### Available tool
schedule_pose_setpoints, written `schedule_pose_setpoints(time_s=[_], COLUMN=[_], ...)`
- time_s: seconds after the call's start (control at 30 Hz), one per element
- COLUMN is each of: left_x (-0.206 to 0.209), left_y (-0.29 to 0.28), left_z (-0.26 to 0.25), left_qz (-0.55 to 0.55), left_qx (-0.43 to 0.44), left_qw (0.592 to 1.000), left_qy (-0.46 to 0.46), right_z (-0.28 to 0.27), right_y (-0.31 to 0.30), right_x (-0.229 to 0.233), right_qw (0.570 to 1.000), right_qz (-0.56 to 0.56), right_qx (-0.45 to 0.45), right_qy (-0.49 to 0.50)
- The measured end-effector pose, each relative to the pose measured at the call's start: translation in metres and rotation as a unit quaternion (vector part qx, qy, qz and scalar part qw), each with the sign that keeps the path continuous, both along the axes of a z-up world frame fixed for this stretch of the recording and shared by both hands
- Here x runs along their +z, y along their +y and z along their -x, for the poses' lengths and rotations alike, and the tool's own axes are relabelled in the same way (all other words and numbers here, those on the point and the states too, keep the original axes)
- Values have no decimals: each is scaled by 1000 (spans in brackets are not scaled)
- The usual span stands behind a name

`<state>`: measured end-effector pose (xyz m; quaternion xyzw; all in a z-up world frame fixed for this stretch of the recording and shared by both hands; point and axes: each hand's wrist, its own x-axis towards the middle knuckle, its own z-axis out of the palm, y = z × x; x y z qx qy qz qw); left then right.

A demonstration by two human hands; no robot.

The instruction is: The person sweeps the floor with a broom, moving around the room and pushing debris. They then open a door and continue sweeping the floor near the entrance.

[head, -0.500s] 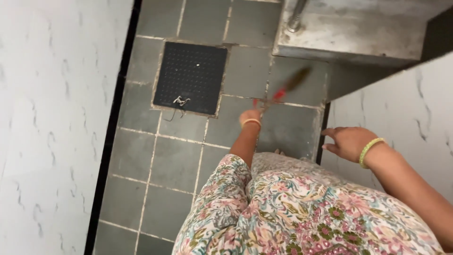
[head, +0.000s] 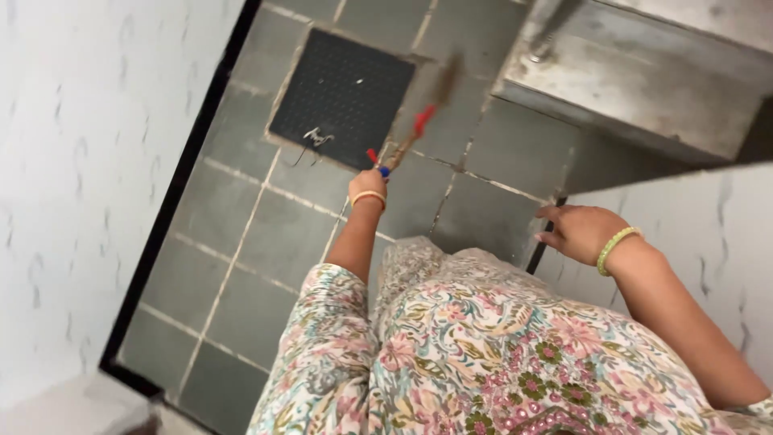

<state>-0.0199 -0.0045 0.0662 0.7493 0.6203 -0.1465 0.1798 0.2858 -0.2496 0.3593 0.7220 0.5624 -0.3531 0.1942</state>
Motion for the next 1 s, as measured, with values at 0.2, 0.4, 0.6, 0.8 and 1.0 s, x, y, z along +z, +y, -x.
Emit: schedule_pose_setpoints(time_s=[0.2,0.4,0.6,0.8,1.0], left_x=[-3,-63,-22,26,18], left_y=[3,63,135,148,131], left_z=[50,99,74,-18,-35], left_qz=[22,15,-24,8,126], left_qx=[-86,31,164,149,-5], left_qw=[996,998,986,963,899], left_qy=[19,53,-36,-223,-420], right_z=[-3,33,47,81,91], right_y=[54,135,211,319,391], right_x=[-55,-42,-75,-168,-285], right_qw=[992,987,983,862,805], right_qz=[-39,-33,-37,3,0], right_qx=[118,154,170,-277,-381], right_qy=[35,42,63,425,455])
